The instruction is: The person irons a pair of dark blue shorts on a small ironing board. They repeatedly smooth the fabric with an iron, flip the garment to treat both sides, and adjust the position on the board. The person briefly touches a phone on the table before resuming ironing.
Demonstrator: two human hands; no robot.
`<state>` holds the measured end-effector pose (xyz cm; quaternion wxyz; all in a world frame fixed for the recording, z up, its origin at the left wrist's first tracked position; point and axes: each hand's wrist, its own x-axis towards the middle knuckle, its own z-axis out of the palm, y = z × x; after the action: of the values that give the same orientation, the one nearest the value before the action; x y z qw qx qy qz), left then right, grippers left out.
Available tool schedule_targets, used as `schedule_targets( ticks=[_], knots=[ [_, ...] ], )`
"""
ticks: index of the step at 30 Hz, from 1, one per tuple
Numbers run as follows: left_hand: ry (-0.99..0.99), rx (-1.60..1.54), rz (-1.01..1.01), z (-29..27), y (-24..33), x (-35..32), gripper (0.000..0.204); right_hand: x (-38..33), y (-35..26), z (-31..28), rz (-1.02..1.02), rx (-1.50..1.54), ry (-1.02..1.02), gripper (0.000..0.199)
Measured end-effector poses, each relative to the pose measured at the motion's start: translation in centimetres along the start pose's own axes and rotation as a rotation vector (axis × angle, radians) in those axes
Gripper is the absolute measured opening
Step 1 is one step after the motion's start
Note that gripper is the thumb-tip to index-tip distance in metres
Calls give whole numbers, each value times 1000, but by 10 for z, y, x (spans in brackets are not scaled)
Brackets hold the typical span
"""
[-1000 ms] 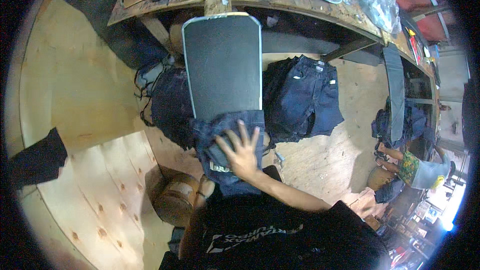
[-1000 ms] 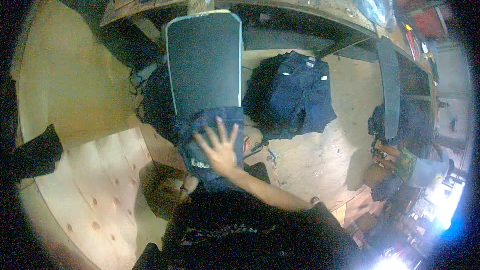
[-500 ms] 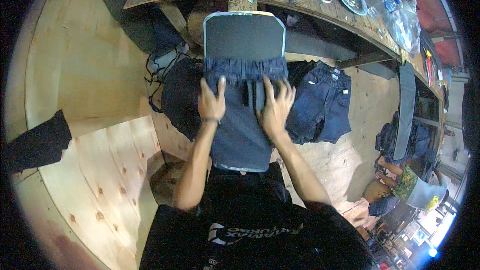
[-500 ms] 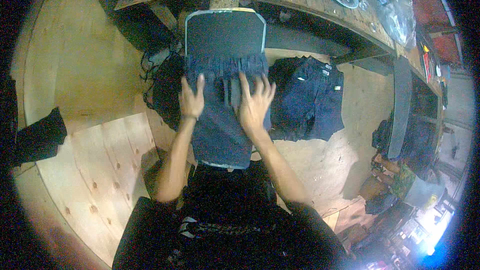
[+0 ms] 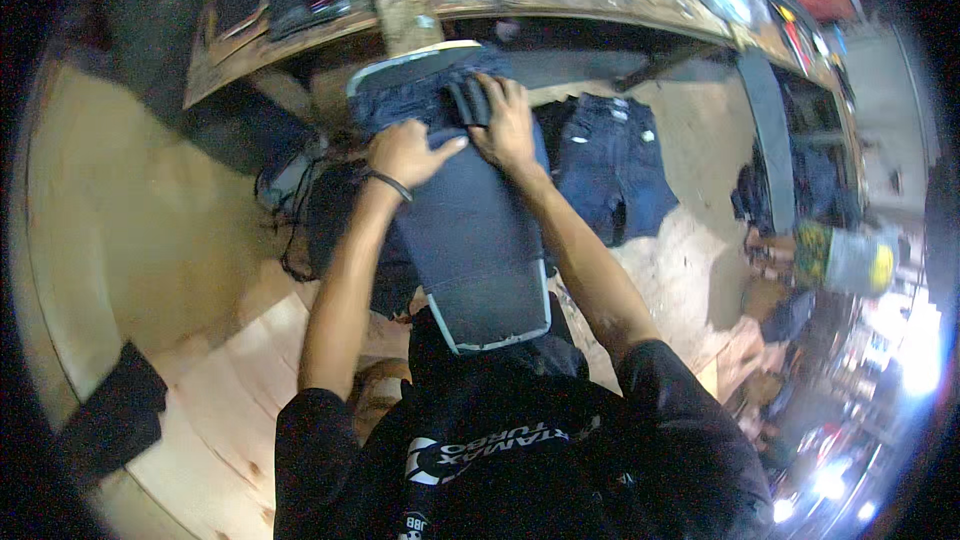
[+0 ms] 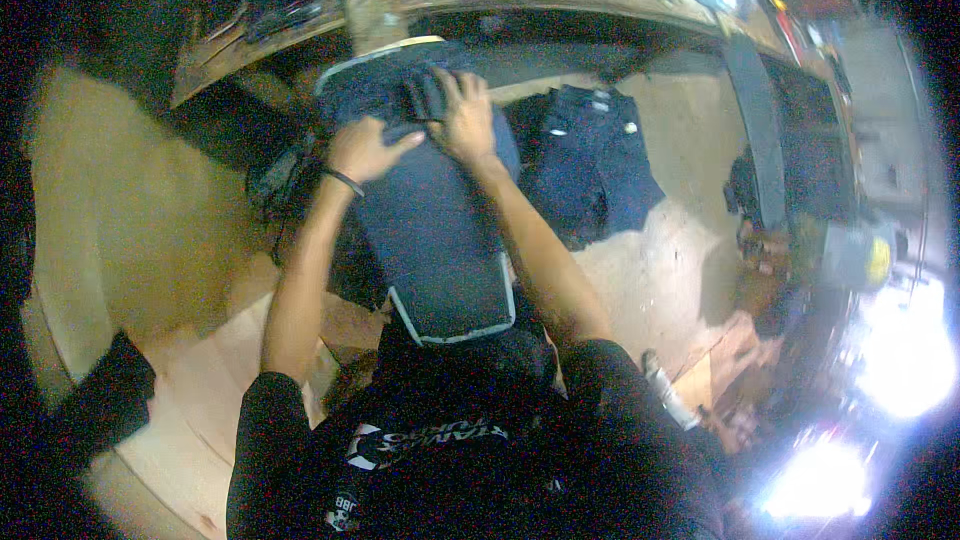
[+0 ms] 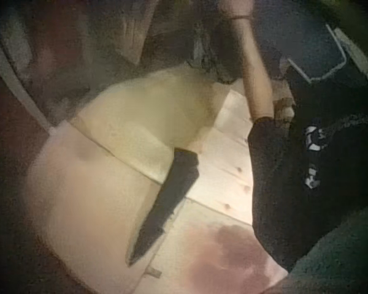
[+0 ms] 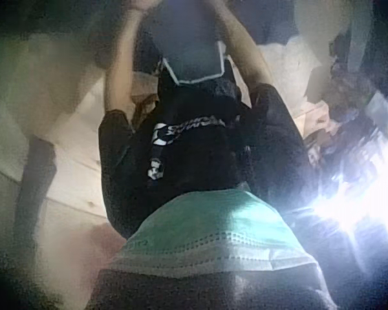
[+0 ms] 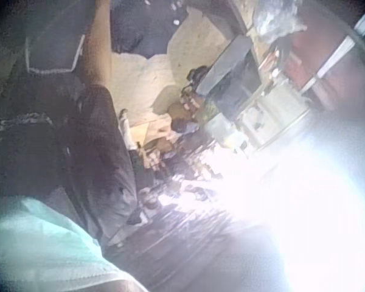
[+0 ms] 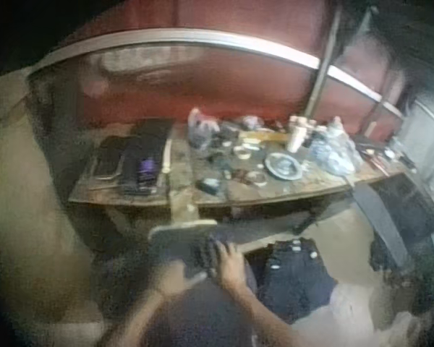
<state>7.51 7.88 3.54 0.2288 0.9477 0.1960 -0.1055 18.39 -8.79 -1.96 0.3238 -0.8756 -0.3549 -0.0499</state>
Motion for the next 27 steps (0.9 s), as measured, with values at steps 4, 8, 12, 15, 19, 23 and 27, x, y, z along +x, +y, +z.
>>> schedule_targets(
  ticks=[4,8,12,15,19,23,27],
  knots=[
    [-519,-343,245,-15,-30,24,59,4,0,5,6,-80,14,90],
    [-199,-455,70,-2,-57,8,78,-2,-1,3,-10,10,46,95],
    [-276,-783,-43,-11,-52,7,108,-3,6,12,-1,69,40,95],
    [73,-253,65,-19,-28,8,115,3,10,9,-3,94,-48,94],
    [214,-62,-217,-4,1,-15,122,-12,-15,-36,5,342,277,74],
    [552,159,-62,26,0,-12,128,-69,-61,-86,-277,599,-217,74],
    [538,52,-163,36,-19,18,151,-106,-59,-67,-468,675,-1058,83]
  ],
)
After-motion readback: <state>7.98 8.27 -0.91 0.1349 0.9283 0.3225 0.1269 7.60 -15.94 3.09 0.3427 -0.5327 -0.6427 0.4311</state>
